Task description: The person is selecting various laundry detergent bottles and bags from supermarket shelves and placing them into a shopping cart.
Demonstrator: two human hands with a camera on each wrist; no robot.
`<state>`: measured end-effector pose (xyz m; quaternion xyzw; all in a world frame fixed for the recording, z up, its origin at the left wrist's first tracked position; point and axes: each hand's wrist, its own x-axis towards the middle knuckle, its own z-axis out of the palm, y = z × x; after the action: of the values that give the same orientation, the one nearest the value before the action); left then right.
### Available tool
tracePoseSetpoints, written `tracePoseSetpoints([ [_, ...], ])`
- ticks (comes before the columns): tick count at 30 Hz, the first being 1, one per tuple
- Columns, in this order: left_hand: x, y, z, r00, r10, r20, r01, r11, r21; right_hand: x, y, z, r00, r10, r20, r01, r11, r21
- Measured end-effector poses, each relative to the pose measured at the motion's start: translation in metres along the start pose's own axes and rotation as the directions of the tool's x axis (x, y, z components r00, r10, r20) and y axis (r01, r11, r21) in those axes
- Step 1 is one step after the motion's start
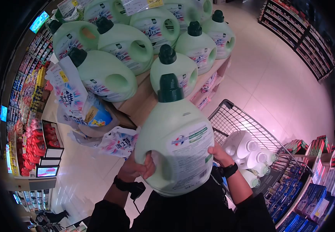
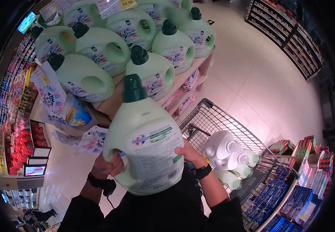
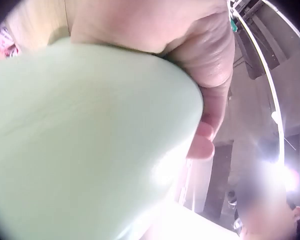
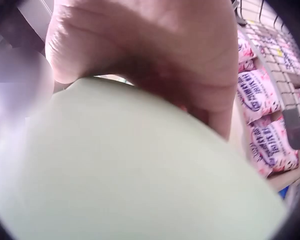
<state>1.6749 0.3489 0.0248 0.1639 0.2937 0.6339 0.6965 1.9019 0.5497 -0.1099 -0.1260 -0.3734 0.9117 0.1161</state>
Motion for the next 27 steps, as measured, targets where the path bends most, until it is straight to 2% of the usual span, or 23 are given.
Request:
tracePoseSetpoints([
  [1, 0.011, -0.002, 0.015, 0.998, -0.036, -0.052, 0.039, 0.997, 0.063, -0.001, 0.014, -0.016, 0.997, 0.065, -0.033, -0.062, 0.992, 0.111],
  [2, 0.025, 0.001, 0.035, 0.993, -0.054, -0.102, 0.077, 0.970, 0.231, -0.002, 0.027, -0.028, 1.000, 0.007, -0.028, -0.002, 0.989, 0.150],
  [3, 0.032, -0.006, 0.047, 0.994, -0.055, -0.098, 0.076, 0.970, 0.230, -0.004, 0.026, -0.028, 1.000, 0.005, -0.030, 0.000, 0.989, 0.148],
  [5, 0.046, -0.022, 0.060, 0.977, -0.062, -0.204, 0.157, 0.857, 0.492, -0.004, 0.022, -0.020, 0.965, 0.020, -0.262, 0.021, 0.988, 0.154],
  [6, 0.053, -0.031, 0.058, 0.976, -0.054, -0.210, 0.170, 0.793, 0.584, -0.003, 0.015, -0.023, 0.943, 0.064, -0.326, -0.029, 0.993, 0.114],
  [7, 0.061, -0.037, 0.055, 0.976, -0.049, -0.212, 0.166, 0.798, 0.580, -0.008, 0.012, -0.021, 0.944, 0.070, -0.324, -0.036, 0.993, 0.110],
  [8, 0.070, -0.039, 0.053, 0.978, -0.018, -0.210, 0.144, 0.782, 0.606, -0.018, 0.007, -0.017, 0.912, -0.037, -0.408, -0.069, 0.968, -0.240],
  [9, 0.077, -0.039, 0.052, 0.978, 0.014, -0.207, 0.123, 0.766, 0.631, -0.025, -0.008, 0.002, 0.880, -0.167, -0.445, -0.126, 0.821, -0.557],
  [10, 0.083, -0.039, 0.054, 0.976, 0.019, -0.217, 0.126, 0.764, 0.632, -0.029, -0.015, 0.030, 0.813, -0.329, -0.480, -0.008, 0.818, -0.575],
  [11, 0.086, -0.040, 0.055, 0.975, 0.024, -0.220, 0.123, 0.768, 0.628, -0.034, -0.021, 0.051, 0.853, -0.321, -0.412, 0.071, 0.852, -0.519],
  [13, 0.088, -0.043, 0.057, 0.962, 0.057, -0.266, 0.113, 0.805, 0.582, -0.026, -0.020, 0.076, 0.924, -0.205, -0.324, 0.019, 0.868, -0.496],
  [14, 0.088, -0.049, 0.055, 0.961, 0.071, -0.267, 0.098, 0.817, 0.569, -0.022, -0.029, 0.088, 0.929, -0.195, -0.315, 0.007, 0.860, -0.511],
  [16, 0.086, -0.065, 0.041, 0.962, 0.072, -0.265, 0.097, 0.813, 0.575, -0.009, -0.047, 0.109, 0.882, 0.090, -0.462, -0.265, 0.906, -0.330],
  [17, 0.084, -0.070, 0.034, 0.960, 0.087, -0.267, 0.082, 0.823, 0.561, -0.003, -0.046, 0.115, 0.883, 0.098, -0.459, -0.279, 0.895, -0.347],
  [19, 0.078, -0.075, 0.021, 0.909, 0.390, -0.147, -0.110, 0.565, 0.818, 0.018, -0.036, 0.127, 0.901, 0.060, -0.430, -0.114, 0.988, -0.101],
  [20, 0.074, -0.074, 0.017, 0.891, 0.383, -0.244, 0.008, 0.524, 0.852, 0.025, -0.027, 0.130, 0.906, 0.053, -0.420, -0.091, 0.993, -0.070],
  [21, 0.071, -0.074, 0.004, 0.896, 0.357, -0.264, 0.047, 0.514, 0.857, 0.033, -0.017, 0.129, 0.905, 0.081, -0.417, -0.105, 0.994, -0.034],
  [23, 0.049, -0.071, -0.006, 0.878, 0.445, -0.175, -0.036, 0.428, 0.903, 0.033, 0.004, 0.140, 0.895, 0.095, -0.435, -0.125, 0.991, -0.039],
  [24, 0.039, -0.076, -0.010, 0.883, 0.446, -0.147, -0.032, 0.369, 0.929, 0.027, 0.011, 0.143, 0.889, 0.086, -0.449, -0.117, 0.992, -0.040],
  [25, 0.034, -0.076, -0.013, 0.869, 0.465, -0.168, -0.034, 0.395, 0.918, 0.024, 0.012, 0.147, 0.890, 0.108, -0.443, -0.150, 0.987, -0.061],
  [27, 0.021, -0.074, -0.015, 0.941, 0.319, -0.110, -0.026, 0.393, 0.919, 0.016, 0.008, 0.157, 0.904, 0.094, -0.418, -0.133, 0.989, -0.064],
])
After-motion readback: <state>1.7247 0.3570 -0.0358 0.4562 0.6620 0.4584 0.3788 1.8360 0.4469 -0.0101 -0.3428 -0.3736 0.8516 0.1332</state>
